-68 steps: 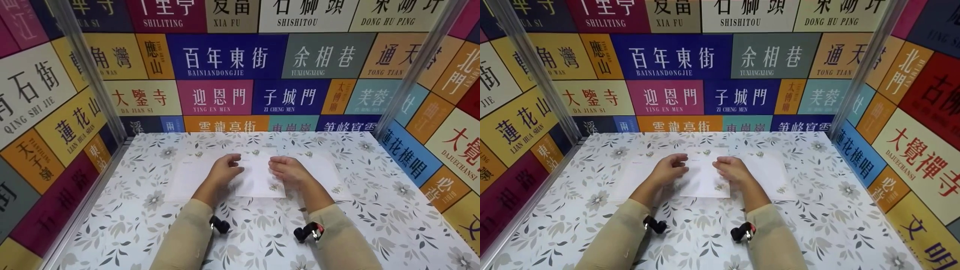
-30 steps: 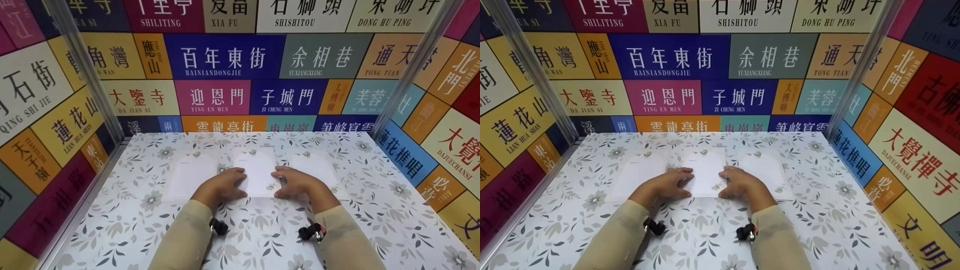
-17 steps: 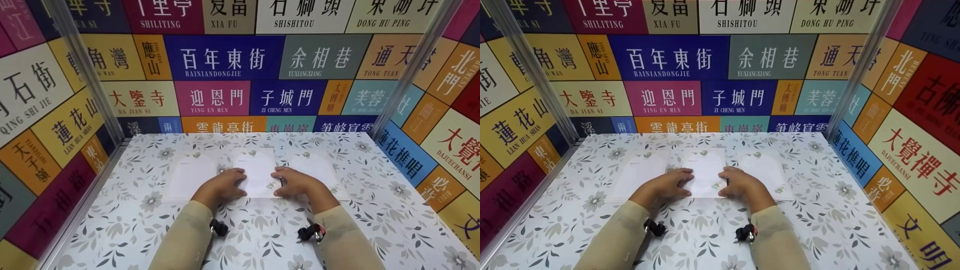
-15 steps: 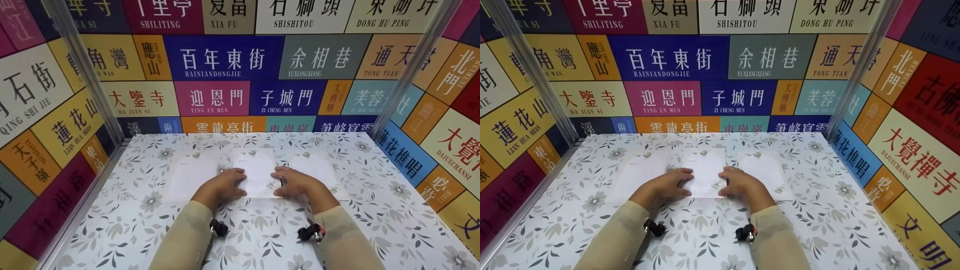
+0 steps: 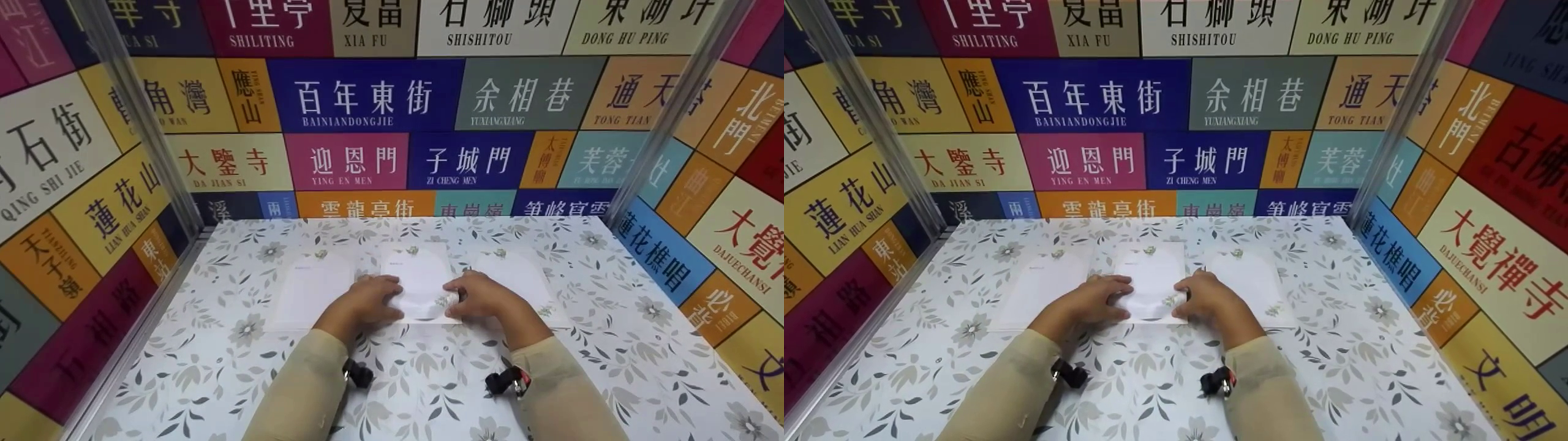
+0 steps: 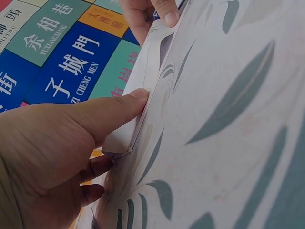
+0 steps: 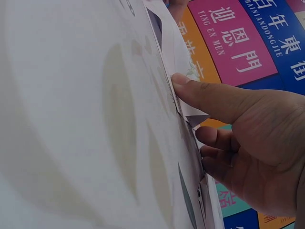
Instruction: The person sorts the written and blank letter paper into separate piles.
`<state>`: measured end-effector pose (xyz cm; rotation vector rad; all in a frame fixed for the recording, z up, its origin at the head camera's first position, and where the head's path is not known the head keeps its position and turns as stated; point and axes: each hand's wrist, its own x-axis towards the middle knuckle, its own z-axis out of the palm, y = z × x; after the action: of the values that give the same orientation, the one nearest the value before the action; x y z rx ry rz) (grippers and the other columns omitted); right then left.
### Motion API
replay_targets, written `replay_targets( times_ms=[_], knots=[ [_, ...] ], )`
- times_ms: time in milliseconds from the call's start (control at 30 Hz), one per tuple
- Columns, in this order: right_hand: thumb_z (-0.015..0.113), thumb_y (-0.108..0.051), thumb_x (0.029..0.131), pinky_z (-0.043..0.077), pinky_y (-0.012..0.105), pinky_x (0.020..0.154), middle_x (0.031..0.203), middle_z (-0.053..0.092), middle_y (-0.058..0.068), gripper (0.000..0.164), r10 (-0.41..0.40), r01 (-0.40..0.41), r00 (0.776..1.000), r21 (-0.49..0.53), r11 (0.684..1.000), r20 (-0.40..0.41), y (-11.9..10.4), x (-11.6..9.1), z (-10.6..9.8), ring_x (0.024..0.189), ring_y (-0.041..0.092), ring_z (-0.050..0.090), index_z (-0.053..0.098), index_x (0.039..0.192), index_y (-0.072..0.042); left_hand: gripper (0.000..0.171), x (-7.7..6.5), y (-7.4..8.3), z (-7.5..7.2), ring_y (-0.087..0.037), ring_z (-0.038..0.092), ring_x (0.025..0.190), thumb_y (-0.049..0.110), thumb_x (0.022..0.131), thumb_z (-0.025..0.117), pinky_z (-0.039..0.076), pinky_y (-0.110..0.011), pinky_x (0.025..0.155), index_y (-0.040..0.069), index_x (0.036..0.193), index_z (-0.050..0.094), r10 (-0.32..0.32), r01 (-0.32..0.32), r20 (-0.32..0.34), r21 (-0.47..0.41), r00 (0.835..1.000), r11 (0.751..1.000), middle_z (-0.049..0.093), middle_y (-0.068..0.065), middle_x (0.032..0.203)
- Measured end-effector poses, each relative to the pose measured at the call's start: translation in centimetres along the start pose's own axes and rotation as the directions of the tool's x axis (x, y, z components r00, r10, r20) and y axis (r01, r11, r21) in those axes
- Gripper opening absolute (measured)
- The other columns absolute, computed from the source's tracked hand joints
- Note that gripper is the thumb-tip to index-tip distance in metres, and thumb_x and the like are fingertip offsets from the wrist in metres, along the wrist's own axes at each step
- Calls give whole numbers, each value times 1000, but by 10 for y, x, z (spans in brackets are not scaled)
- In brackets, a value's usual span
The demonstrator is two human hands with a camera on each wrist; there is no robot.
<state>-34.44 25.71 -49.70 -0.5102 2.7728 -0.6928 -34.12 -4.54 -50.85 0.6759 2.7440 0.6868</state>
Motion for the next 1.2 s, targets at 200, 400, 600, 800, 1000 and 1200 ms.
replay_targets(
  times_ms=[200,400,600,800,1000,1200],
  knots=[
    [89,-34,88,43,54,122,140,64,17,62,6,-6,1000,-8,1000,5,0,1,1,134,35,57,70,143,-14,61,1,0,2,-34,28,165,35,95,80,18,-54,137,21,152,61,-36,37,16,-82,999,996,46,3,170],
    [89,-34,87,43,53,122,139,66,15,64,24,-24,1000,-1,1000,0,-1,1,1,133,33,57,69,144,-13,60,2,3,2,-32,38,160,24,91,85,24,-52,136,20,148,64,-112,106,-12,-233,994,967,51,-6,165],
    [84,-40,92,52,51,109,126,71,12,62,78,-73,995,95,993,-57,-1,5,1,114,27,63,68,145,-12,60,5,7,-1,-35,48,153,8,90,80,35,-53,131,20,147,64,-324,243,-50,-556,945,795,56,-12,159],
    [74,-41,99,57,47,100,132,72,18,57,229,-193,965,249,949,-128,-7,8,-2,115,29,68,66,145,-8,57,12,8,-4,-35,53,150,0,91,71,45,-47,125,13,146,64,-497,262,-110,-741,861,618,62,-14,154],
    [75,-21,97,58,30,81,129,73,20,50,391,-311,915,441,842,-101,-12,9,-3,92,18,72,66,142,-1,60,13,9,-4,-34,59,143,-3,91,70,54,-43,116,8,148,61,-544,260,-108,-790,832,554,64,-14,150],
    [74,-11,96,56,23,66,101,75,10,42,427,-325,901,525,787,-81,-11,11,-4,69,10,69,69,136,2,59,12,11,-4,-32,59,144,-5,88,69,48,-45,122,10,145,63,-574,291,-66,-811,816,507,67,-10,146]
  ],
)
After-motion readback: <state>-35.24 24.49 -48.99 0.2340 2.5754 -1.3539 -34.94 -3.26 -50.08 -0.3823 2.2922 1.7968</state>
